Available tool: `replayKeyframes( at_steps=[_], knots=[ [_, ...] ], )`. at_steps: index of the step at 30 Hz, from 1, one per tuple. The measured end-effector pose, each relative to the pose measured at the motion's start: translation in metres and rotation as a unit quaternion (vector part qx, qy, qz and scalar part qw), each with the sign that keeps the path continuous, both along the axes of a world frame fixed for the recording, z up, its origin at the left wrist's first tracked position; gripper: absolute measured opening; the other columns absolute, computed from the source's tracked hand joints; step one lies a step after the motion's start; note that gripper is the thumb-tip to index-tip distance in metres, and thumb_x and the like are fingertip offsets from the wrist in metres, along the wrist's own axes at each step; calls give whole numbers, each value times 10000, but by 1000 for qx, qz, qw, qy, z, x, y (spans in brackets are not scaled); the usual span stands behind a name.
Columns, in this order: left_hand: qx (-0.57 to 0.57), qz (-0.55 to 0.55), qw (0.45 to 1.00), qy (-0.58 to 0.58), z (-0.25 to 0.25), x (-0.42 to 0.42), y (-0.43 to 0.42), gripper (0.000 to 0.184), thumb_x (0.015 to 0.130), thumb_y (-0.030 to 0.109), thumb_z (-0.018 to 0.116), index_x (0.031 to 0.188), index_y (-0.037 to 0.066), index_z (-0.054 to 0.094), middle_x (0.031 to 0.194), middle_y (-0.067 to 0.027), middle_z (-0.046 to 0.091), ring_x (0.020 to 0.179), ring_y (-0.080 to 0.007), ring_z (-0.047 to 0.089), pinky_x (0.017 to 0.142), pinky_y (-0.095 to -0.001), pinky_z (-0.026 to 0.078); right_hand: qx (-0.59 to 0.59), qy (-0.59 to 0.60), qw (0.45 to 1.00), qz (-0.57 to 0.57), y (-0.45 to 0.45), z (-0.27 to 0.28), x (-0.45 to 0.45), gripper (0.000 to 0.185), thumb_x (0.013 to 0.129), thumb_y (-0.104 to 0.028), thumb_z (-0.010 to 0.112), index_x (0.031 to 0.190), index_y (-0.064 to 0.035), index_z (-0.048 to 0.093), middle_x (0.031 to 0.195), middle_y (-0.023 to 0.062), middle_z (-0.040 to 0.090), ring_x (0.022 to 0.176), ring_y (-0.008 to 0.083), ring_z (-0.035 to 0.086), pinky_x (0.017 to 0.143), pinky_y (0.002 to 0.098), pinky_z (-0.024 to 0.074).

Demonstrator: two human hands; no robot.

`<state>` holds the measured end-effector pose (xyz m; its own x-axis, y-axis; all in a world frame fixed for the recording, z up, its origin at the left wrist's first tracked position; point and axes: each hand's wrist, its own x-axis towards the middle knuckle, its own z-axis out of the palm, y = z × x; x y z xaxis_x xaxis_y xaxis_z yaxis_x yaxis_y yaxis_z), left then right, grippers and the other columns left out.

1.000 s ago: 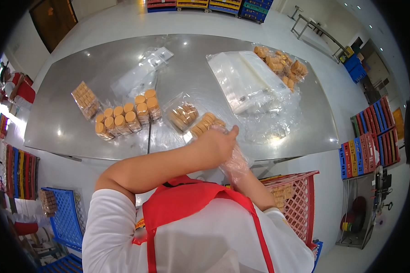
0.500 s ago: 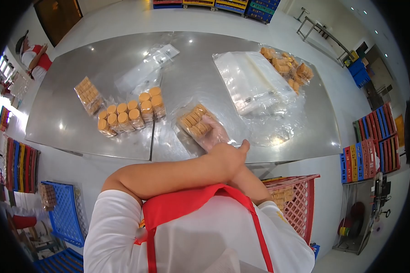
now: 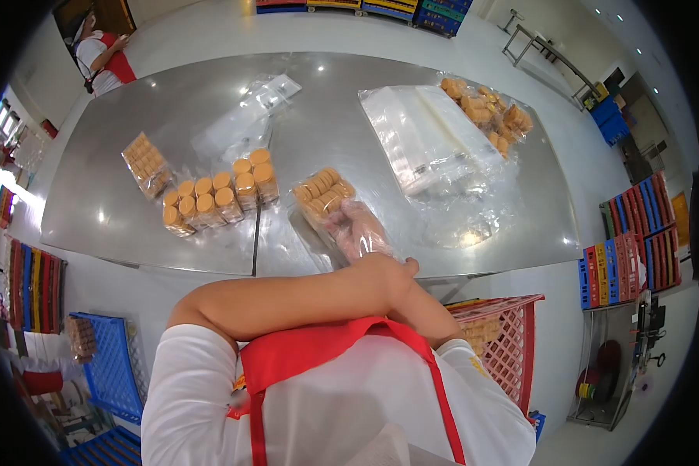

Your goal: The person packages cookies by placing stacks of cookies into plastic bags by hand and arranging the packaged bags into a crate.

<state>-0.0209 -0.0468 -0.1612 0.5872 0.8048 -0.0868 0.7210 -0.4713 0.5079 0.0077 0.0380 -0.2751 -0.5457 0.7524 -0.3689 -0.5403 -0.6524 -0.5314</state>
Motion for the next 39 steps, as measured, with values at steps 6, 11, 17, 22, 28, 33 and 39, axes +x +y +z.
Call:
replayKeyframes(
  at_steps=[6, 11, 17, 22, 28, 33, 39],
  knots=[
    [-27, 9, 997, 65, 0, 8, 6, 469, 778, 57, 644, 1208, -77, 513, 784, -230, 664, 787, -386, 685, 684, -461, 538, -114, 56, 987, -94, 4, 10, -21, 196, 1040, -190, 488, 903, -50, 493, 829, 55, 476, 763, 184, 492, 764, 391, 501],
    [66, 34, 993, -88, -14, -22, 3, 431, 804, 65, 644, 1216, -6, 541, 1014, -222, 650, 946, -376, 662, 753, -440, 532, -61, 192, 979, -43, 9, -2, -26, 213, 1058, -219, 453, 930, -56, 499, 885, 48, 487, 785, 176, 505, 796, 387, 488],
    [230, 445, 749, -433, -110, -88, -13, 384, 839, 8, 637, 1203, 1, 514, 1171, -119, 506, 983, -212, 527, 809, -306, 460, 469, -362, 803, 63, -5, -24, 4, 175, 944, -159, 572, 1009, 3, 582, 904, 166, 605, 843, 318, 582, 767, 444, 471],
    [44, 564, 646, -513, -126, -96, 34, 659, 1010, 354, 426, 1485, -78, 280, 1537, -248, 313, 1443, -332, 277, 1186, -383, 186, 662, -421, 616, 69, 21, -39, -13, 199, 941, -137, 540, 1078, -1, 590, 1047, 244, 603, 980, 421, 565, 831, 480, 459],
    [86, 578, 663, -468, -154, -82, 78, 730, 1005, 385, 396, 1513, -94, 183, 1586, -265, 199, 1493, -368, 152, 1216, -379, 112, 265, -119, 949, 122, 31, -43, -44, 338, 995, -201, 506, 1273, -15, 553, 1193, 143, 617, 1102, 255, 579, 937, 344, 450],
    [72, 564, 645, -510, -165, -92, 92, 740, 1004, 393, 380, 1508, -109, 174, 1594, -270, 175, 1501, -371, 120, 1221, -380, 91, 181, -53, 974, 126, 38, -34, -51, 384, 1003, -218, 484, 1327, -16, 524, 1213, 80, 602, 1095, 185, 565, 945, 307, 442],
    [69, 567, 657, -492, -169, -99, 94, 701, 997, 358, 419, 1500, -90, 229, 1551, -276, 264, 1461, -340, 233, 1193, -374, 178, 171, -69, 980, 81, 46, -48, -75, 385, 994, -241, 496, 1312, -28, 531, 1200, 91, 607, 1109, 198, 568, 959, 300, 445]
  ],
)
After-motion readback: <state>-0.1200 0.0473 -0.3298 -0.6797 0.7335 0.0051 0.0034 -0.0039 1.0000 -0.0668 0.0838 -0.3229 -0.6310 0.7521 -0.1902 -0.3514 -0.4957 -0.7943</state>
